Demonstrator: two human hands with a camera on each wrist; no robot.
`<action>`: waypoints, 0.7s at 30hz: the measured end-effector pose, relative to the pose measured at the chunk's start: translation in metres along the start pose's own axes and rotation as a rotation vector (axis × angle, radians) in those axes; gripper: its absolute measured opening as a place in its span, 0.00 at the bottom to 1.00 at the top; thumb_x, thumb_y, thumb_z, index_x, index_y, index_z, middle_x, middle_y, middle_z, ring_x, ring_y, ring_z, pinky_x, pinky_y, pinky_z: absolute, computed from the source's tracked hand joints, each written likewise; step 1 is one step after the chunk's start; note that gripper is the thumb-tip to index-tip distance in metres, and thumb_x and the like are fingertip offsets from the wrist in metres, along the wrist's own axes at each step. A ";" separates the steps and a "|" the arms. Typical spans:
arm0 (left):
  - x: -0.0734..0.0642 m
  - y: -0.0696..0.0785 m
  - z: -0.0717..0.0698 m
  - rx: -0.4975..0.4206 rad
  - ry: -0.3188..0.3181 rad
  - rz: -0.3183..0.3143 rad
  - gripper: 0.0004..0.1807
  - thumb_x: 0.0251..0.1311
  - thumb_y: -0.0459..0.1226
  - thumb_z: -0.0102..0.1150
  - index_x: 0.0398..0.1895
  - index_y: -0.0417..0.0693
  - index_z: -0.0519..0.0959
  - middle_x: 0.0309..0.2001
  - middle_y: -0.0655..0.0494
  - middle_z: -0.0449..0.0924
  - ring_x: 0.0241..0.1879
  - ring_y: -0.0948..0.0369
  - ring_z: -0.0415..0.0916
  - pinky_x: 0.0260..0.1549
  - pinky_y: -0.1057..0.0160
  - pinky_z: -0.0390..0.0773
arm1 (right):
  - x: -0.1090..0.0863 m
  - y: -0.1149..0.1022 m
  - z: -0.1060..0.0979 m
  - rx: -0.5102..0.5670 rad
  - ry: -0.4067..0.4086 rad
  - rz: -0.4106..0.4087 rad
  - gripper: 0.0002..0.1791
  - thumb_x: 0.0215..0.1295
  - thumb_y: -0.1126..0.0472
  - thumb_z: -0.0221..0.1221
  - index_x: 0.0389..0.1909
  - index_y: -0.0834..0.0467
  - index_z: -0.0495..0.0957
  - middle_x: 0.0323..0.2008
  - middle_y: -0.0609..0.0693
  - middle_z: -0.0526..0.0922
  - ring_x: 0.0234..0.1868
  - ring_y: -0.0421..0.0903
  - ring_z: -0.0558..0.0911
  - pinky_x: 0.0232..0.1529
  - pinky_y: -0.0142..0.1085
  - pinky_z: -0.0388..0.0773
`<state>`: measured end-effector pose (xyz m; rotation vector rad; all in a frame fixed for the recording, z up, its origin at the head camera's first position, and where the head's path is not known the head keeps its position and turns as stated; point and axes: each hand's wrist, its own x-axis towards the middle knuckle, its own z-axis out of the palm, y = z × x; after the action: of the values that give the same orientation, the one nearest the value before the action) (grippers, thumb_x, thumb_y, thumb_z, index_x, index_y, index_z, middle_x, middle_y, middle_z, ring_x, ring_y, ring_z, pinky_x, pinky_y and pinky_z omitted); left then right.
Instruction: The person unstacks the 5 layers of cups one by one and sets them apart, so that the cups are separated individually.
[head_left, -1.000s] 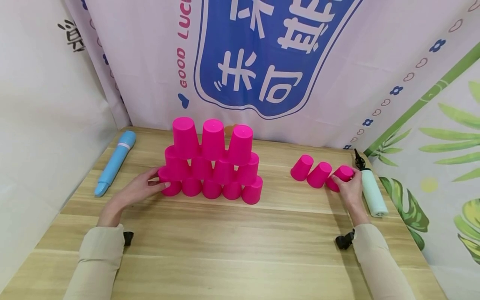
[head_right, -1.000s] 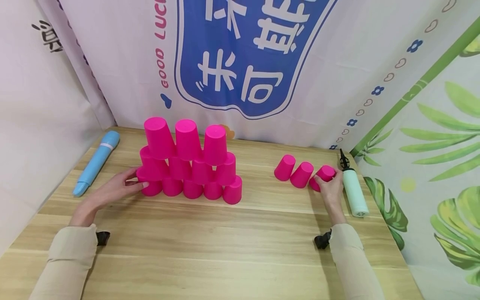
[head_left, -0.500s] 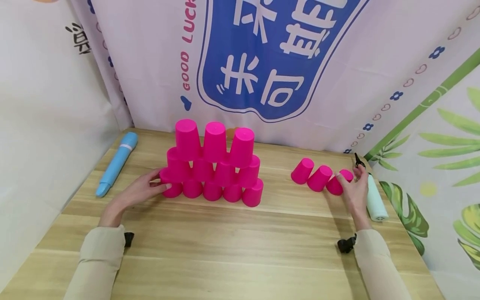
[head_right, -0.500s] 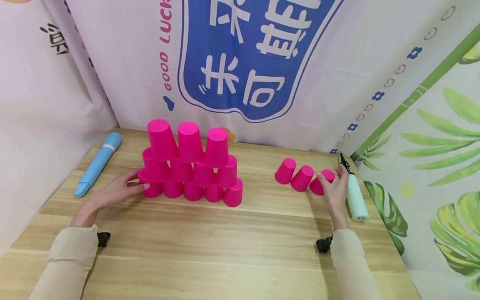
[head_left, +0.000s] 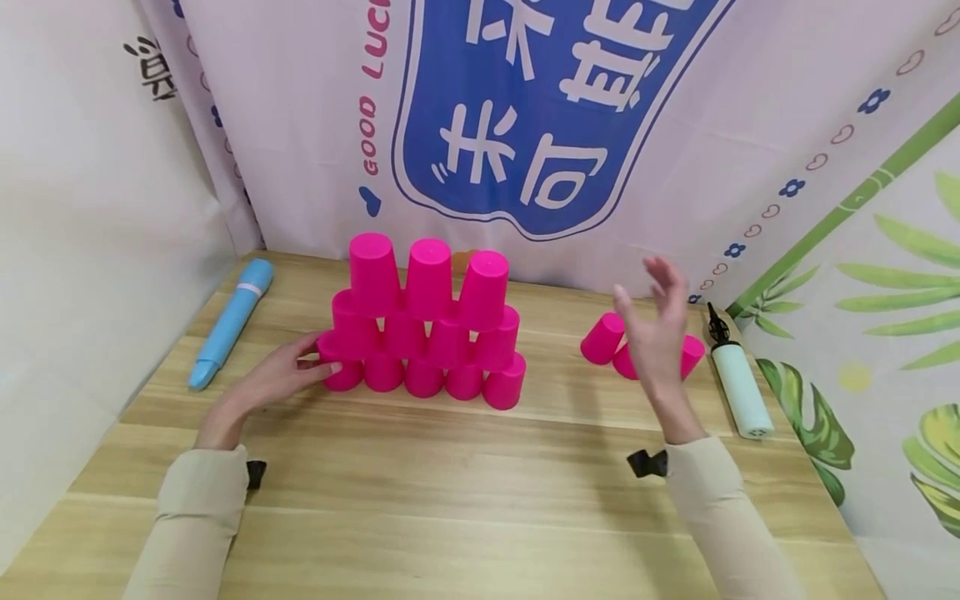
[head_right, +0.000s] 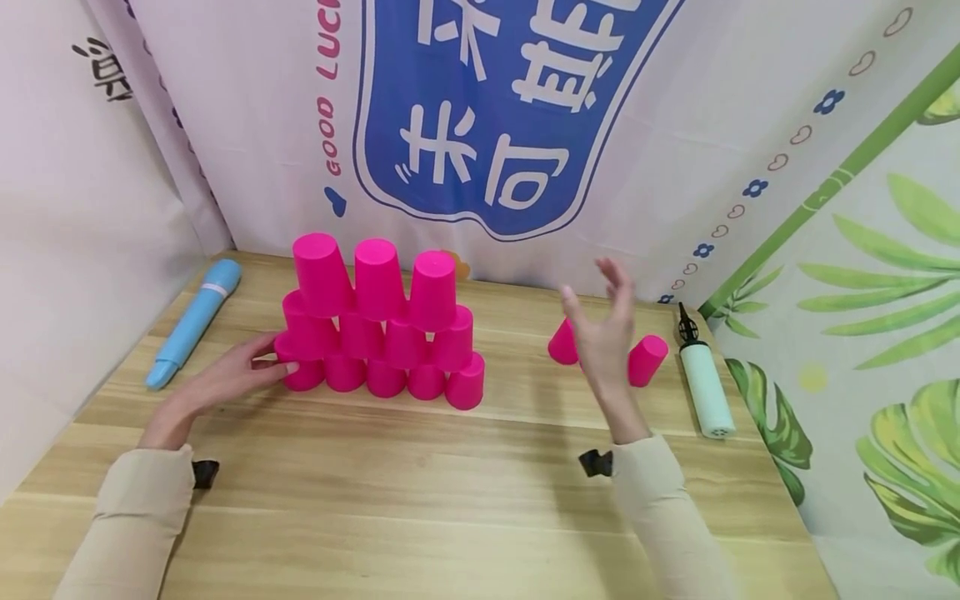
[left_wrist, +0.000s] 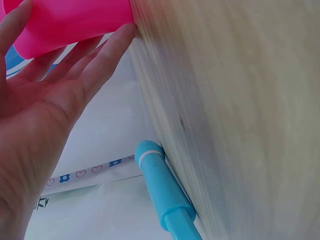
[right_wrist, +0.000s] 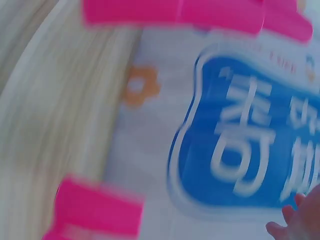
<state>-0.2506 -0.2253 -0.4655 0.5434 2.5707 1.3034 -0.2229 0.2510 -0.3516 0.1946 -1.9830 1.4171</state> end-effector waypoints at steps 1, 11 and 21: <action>0.000 0.000 0.000 0.001 0.002 0.000 0.37 0.66 0.45 0.58 0.71 0.38 0.57 0.66 0.37 0.64 0.62 0.38 0.64 0.56 0.40 0.71 | -0.002 -0.011 0.011 0.039 -0.029 -0.005 0.32 0.62 0.65 0.62 0.66 0.63 0.62 0.62 0.55 0.70 0.66 0.47 0.66 0.69 0.39 0.59; -0.002 0.001 0.000 0.006 0.009 -0.004 0.37 0.65 0.46 0.58 0.72 0.39 0.57 0.66 0.38 0.64 0.62 0.38 0.65 0.57 0.41 0.71 | -0.006 -0.062 0.088 0.177 -0.439 0.102 0.41 0.62 0.64 0.61 0.73 0.65 0.51 0.66 0.61 0.65 0.68 0.57 0.64 0.69 0.50 0.60; -0.004 0.002 0.000 -0.005 0.015 -0.010 0.36 0.66 0.46 0.57 0.72 0.40 0.58 0.67 0.39 0.64 0.62 0.39 0.65 0.58 0.41 0.71 | -0.010 -0.035 0.114 0.168 -0.493 0.161 0.45 0.57 0.58 0.67 0.73 0.55 0.55 0.63 0.52 0.69 0.63 0.47 0.69 0.65 0.41 0.68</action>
<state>-0.2463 -0.2265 -0.4640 0.5217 2.5778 1.3159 -0.2490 0.1343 -0.3503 0.5121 -2.3083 1.7711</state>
